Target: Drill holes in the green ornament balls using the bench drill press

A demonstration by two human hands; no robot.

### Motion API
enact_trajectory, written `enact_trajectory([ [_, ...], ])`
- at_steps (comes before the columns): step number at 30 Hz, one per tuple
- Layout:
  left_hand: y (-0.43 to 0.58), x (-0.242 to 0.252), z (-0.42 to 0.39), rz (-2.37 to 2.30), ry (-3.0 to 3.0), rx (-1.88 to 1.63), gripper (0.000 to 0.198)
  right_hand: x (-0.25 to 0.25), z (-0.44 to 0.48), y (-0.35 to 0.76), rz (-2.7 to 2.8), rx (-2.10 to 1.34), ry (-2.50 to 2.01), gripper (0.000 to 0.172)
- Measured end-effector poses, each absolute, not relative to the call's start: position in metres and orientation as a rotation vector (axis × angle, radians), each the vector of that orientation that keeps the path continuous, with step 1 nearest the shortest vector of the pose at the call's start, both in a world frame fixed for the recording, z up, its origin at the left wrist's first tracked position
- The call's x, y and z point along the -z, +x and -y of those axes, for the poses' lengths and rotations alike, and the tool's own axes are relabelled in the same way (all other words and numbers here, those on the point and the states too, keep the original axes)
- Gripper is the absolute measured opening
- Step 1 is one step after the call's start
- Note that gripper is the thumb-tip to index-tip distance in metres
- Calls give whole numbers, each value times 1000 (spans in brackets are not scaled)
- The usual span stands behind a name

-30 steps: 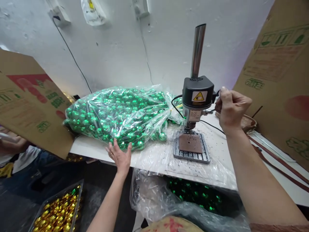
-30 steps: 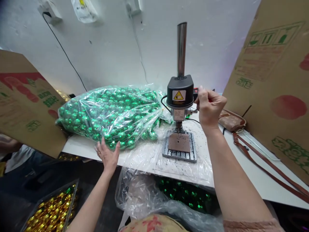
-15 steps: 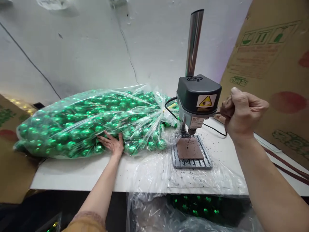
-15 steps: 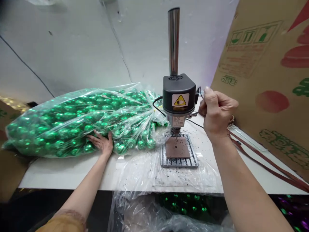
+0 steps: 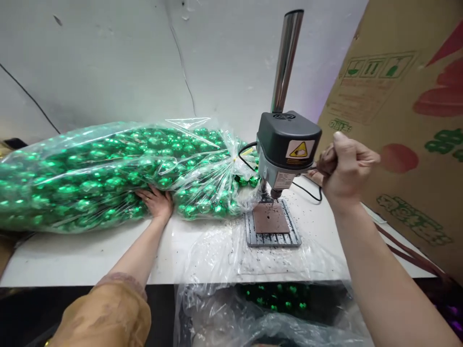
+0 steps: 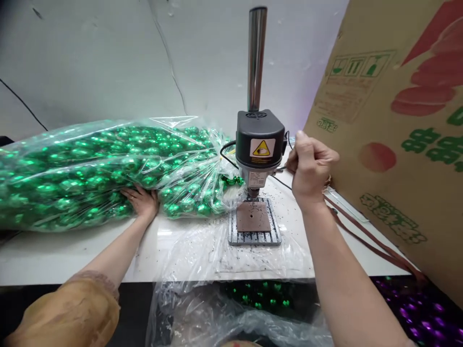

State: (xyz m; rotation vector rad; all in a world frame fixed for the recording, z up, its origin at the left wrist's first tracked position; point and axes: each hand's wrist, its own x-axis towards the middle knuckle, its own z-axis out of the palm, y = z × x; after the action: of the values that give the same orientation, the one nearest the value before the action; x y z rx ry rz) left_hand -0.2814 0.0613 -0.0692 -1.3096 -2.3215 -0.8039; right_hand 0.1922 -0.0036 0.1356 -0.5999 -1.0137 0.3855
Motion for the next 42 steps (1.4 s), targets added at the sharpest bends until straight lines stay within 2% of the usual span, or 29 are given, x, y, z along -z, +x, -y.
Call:
enact_trajectory([
  [5,-286,68,-12,2393,-1490,817,73,-130,0,199,1073,-427,-610,46],
  [8,-276,53,19,2449,-1413,943,60,-129,-1,201,1110,-440,-615,49],
  [12,-211,23,36,2173,-1388,987,48,-130,0,202,1150,-457,-628,51],
  [14,-158,11,30,1892,-1841,798,44,-130,1,202,1169,-461,-626,52],
  [16,-105,4,17,1517,-2336,443,44,-131,1,203,1181,-459,-619,53],
  [18,-64,1,2,1293,-2530,130,46,-132,2,203,1186,-457,-608,53],
  [22,-33,1,-18,1401,-2429,-147,40,-132,1,203,1192,-473,-578,51],
  [25,-38,4,-12,1443,-2374,-172,39,-131,2,202,1186,-482,-562,50],
  [31,-53,17,23,1482,-2322,-206,24,-129,4,201,1162,-473,-553,49],
  [42,-80,46,66,1760,-2166,-154,31,-124,4,200,1151,-420,-570,51],
])
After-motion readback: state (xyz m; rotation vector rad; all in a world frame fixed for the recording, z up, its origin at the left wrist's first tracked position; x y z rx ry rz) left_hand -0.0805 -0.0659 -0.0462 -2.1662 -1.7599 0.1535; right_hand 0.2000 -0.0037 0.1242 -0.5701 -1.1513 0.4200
